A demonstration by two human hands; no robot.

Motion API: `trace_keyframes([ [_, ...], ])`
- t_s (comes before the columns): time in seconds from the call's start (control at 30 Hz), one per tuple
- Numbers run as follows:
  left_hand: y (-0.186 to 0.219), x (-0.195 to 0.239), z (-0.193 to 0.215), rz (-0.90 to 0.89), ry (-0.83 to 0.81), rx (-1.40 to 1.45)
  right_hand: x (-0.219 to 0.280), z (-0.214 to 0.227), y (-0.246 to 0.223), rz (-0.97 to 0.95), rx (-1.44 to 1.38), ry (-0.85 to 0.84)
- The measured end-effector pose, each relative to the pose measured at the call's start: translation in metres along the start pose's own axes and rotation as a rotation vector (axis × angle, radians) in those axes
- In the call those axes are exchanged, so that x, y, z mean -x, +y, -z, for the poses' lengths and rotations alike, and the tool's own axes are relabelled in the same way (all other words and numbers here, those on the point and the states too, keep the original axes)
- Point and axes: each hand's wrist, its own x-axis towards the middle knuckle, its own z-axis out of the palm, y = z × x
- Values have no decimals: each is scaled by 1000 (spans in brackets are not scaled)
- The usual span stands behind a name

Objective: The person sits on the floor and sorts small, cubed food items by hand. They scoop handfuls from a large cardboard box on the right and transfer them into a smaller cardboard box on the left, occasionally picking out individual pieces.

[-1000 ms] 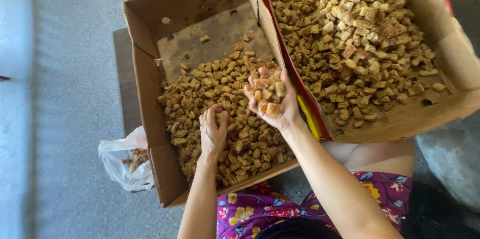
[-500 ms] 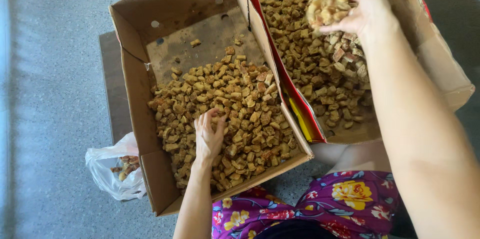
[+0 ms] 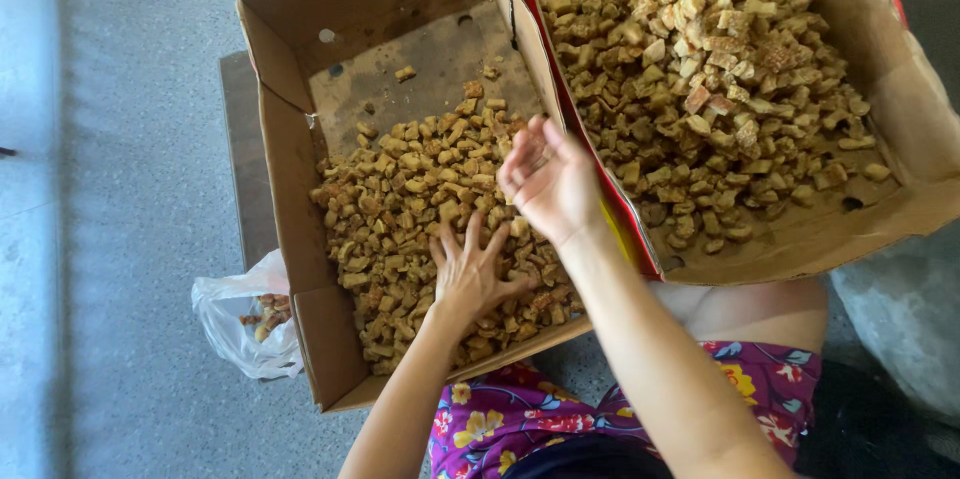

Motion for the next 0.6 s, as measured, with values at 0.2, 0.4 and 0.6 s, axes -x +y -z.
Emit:
trace_keyframes([
  [0.2, -35, 22, -8, 235, -64, 159, -9, 73, 13, 13, 113, 142],
  [0.4, 1, 19, -12, 109, 37, 44, -20, 94, 20, 12, 226, 224],
  [0.6, -12, 4, -27, 49, 173, 232, -20, 98, 11, 17, 266, 281],
])
